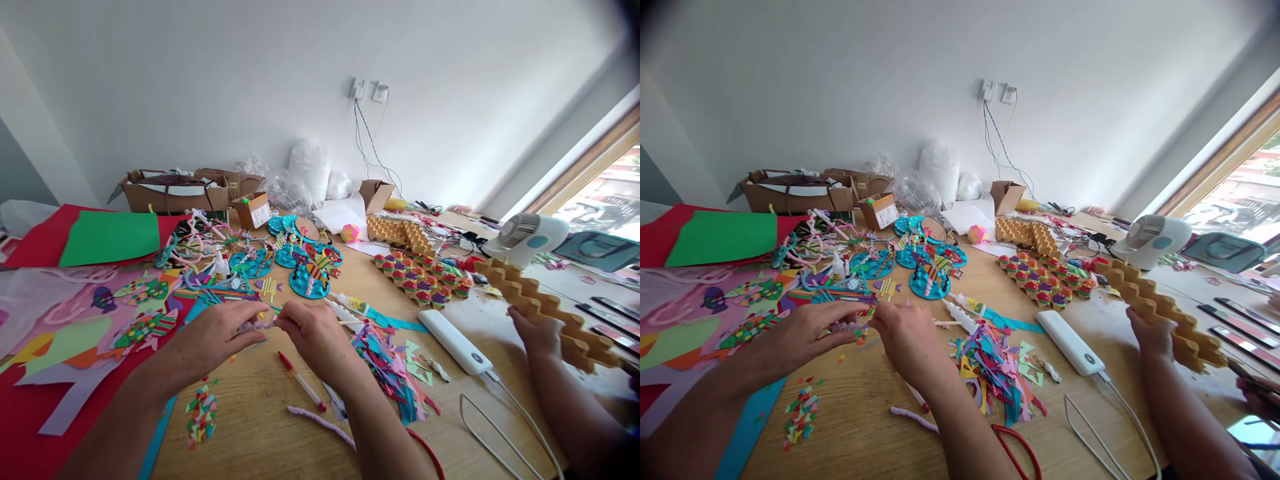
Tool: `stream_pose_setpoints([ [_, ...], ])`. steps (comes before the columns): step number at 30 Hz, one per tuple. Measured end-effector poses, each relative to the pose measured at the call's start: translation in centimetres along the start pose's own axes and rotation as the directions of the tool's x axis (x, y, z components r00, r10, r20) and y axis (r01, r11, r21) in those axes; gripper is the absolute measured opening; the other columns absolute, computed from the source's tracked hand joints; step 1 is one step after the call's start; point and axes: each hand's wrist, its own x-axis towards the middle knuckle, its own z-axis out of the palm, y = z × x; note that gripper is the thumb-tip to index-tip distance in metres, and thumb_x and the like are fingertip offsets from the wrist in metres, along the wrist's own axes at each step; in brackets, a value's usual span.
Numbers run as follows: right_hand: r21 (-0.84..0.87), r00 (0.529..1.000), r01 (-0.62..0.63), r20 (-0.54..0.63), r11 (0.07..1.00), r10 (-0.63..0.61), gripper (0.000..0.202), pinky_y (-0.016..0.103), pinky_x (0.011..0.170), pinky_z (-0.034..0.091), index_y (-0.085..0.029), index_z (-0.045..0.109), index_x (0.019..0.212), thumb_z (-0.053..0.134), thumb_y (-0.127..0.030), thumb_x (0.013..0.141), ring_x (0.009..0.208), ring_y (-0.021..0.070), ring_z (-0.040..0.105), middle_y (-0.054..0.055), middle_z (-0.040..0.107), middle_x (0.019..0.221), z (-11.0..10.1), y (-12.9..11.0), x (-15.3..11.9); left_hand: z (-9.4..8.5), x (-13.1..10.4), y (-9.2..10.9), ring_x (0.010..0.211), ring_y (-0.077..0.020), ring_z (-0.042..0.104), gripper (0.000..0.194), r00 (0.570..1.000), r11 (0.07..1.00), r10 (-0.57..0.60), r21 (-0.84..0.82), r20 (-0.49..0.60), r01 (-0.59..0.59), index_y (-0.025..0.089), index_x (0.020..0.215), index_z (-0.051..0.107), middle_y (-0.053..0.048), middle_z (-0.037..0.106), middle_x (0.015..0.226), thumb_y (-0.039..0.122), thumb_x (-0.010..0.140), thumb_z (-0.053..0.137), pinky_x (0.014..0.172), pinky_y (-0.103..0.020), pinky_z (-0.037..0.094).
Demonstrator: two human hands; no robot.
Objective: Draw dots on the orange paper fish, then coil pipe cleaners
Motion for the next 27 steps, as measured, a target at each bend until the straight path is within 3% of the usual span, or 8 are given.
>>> stream_pose_setpoints([
  [4, -0.011, 1.0, -0.025, 0.014, 1.0, 0.026, 0.01, 0.021, 0.058, 0.035, -0.018, 0.062, 0.08, 0.056, -0.02, 0.086, 0.066, 0.014, 0.059, 0.003, 0.066, 0.07, -0.1, -0.3, -0.1, 0.8, 0.4, 0.9, 0.07, -0.017, 0.061, 0.033, 1.0, 1.0, -0.006, 0.028, 0.015, 0.006, 0.018, 0.081, 0.063, -0.002, 0.066, 0.075, 0.032, 0.091, 0.035, 0.061, -0.024, 0.042],
  [9, -0.029, 0.998, -0.062, 0.031, 0.998, 0.063, 0.007, 0.021, 0.055, 0.035, -0.02, 0.062, 0.082, 0.056, -0.017, 0.084, 0.062, 0.0142, 0.058, 0.0, 0.063, 0.064, -0.5, 0.3, -0.1, 1.0, 0.5, 1.1, 0.07, -0.0171, 0.058, 0.031, 1.0, 0.999, 0.008, -0.052, -0.008, -0.009, 0.018, 0.077, 0.062, -0.002, 0.063, 0.072, 0.031, 0.089, 0.037, 0.061, -0.025, 0.039],
  [12, -0.025, 0.976, 0.021, -0.216, 0.999, -0.026, 0.009, 0.025, 0.065, 0.04, -0.02, 0.061, 0.082, 0.054, -0.014, 0.084, 0.076, 0.0174, 0.06, 0.004, 0.066, 0.081, -1.0, 0.4, -0.6, 1.0, 0.6, 0.2, 0.063, -0.0145, 0.053, 0.027, 0.997, 0.981, -0.052, -0.19, -0.063, 0.039, 0.018, 0.069, 0.061, 0.001, 0.058, 0.064, 0.031, 0.085, 0.044, 0.057, -0.023, 0.037],
  [14, 0.027, 0.895, 0.126, -0.434, 0.992, -0.102, 0.009, 0.028, 0.074, 0.042, -0.018, 0.061, 0.086, 0.052, -0.015, 0.086, 0.088, 0.0186, 0.058, 0.008, 0.065, 0.094, -1.3, 0.1, -1.1, 0.9, 0.7, -0.5, 0.053, -0.0106, 0.046, 0.027, 0.977, 0.916, -0.177, -0.383, -0.12, 0.119, 0.017, 0.063, 0.058, 0.003, 0.05, 0.056, 0.034, 0.083, 0.049, 0.048, -0.02, 0.032],
  [18, 0.249, 0.925, 0.25, -0.346, 0.936, -0.155, 0.011, 0.022, 0.064, 0.044, -0.02, 0.062, 0.078, 0.055, -0.018, 0.086, 0.069, 0.0123, 0.058, 0.001, 0.064, 0.074, -1.0, -0.4, -1.5, 0.9, 0.6, -1.0, 0.039, -0.003, 0.026, 0.027, 0.932, 0.458, -0.357, -0.882, -0.066, 0.112, 0.016, 0.069, 0.061, 0.007, 0.039, 0.05, 0.041, 0.078, 0.059, 0.037, -0.015, 0.017],
  [22, 0.477, 0.893, 0.286, -0.447, 0.831, -0.05, 0.016, 0.024, 0.065, 0.047, -0.022, 0.064, 0.094, 0.053, -0.014, 0.085, 0.071, 0.0113, 0.057, 0.005, 0.061, 0.102, 0.3, 0.6, -0.2, 1.5, 0.5, 0.3, 0.033, 0.0021, 0.018, 0.024, 0.964, 0.007, -0.237, -0.992, 0.122, 0.127, 0.013, 0.07, 0.064, 0.008, 0.038, 0.048, 0.037, 0.072, 0.07, 0.033, -0.011, 0.015],
  [25, 0.67, 0.889, 0.384, -0.455, 0.636, -0.058, 0.03, 0.024, 0.066, 0.049, -0.03, 0.06, 0.11, 0.052, -0.015, 0.086, 0.076, 0.0101, 0.058, 0.005, 0.048, 0.128, 1.3, 1.6, 0.7, 2.5, 0.6, 1.4, 0.032, 0.0031, 0.016, 0.023, 0.96, -0.168, -0.142, -0.962, 0.241, 0.216, 0.013, 0.068, 0.064, 0.009, 0.037, 0.045, 0.034, 0.07, 0.073, 0.032, -0.01, 0.013],
  [27, 0.683, 0.89, 0.405, -0.446, 0.608, -0.093, 0.03, 0.024, 0.067, 0.049, -0.031, 0.06, 0.111, 0.054, -0.018, 0.086, 0.088, 0.0132, 0.059, 0.005, 0.044, 0.133, 1.7, 2.1, 1.1, 3.0, 0.7, 1.7, 0.031, 0.0034, 0.016, 0.022, 0.954, -0.216, -0.09, -0.941, 0.285, 0.261, 0.012, 0.068, 0.064, 0.009, 0.037, 0.045, 0.032, 0.071, 0.073, 0.031, -0.009, 0.013],
])
